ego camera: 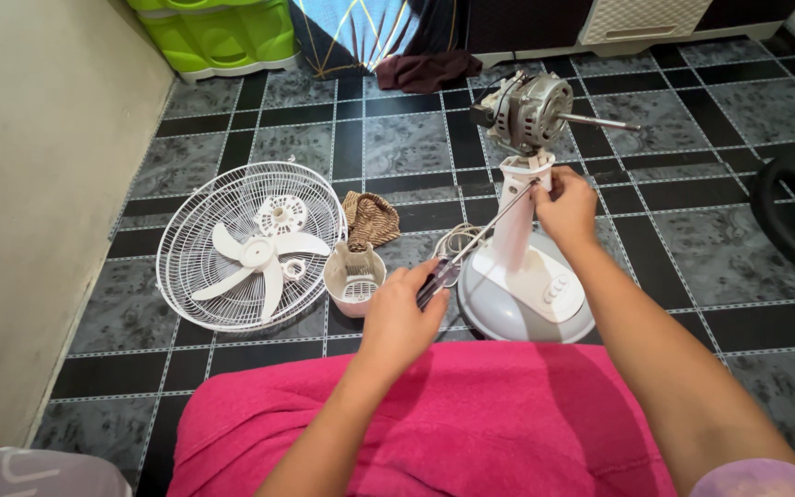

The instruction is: The person disassembles a white pedestal fan using a screwdriver. They remove the front grille, unscrew the motor housing, detach the motor, and separate the base from the stand.

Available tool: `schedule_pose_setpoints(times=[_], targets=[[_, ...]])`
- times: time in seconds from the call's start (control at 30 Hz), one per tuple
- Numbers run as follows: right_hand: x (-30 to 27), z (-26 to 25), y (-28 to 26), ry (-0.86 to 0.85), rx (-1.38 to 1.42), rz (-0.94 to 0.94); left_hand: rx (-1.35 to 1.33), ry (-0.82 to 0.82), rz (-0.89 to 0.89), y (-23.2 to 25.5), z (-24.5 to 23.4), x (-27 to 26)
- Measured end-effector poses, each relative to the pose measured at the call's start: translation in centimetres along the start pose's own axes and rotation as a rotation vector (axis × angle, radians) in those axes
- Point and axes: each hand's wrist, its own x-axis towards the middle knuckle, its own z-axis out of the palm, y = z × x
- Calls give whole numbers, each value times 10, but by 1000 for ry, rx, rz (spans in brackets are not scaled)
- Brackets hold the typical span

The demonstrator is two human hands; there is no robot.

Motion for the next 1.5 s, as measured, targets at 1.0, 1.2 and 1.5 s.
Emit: schedule_pose_setpoints(times=[1.0,1.2,1.5], targets=[[12,81,47,-137,600,243,-119,106,-286,-90,30,21],[-6,105,44,-79,899,599,-229,132,-395,-107,43,8],[-43,113,77,-88,891,728,-212,178,-311,-137,67,3]])
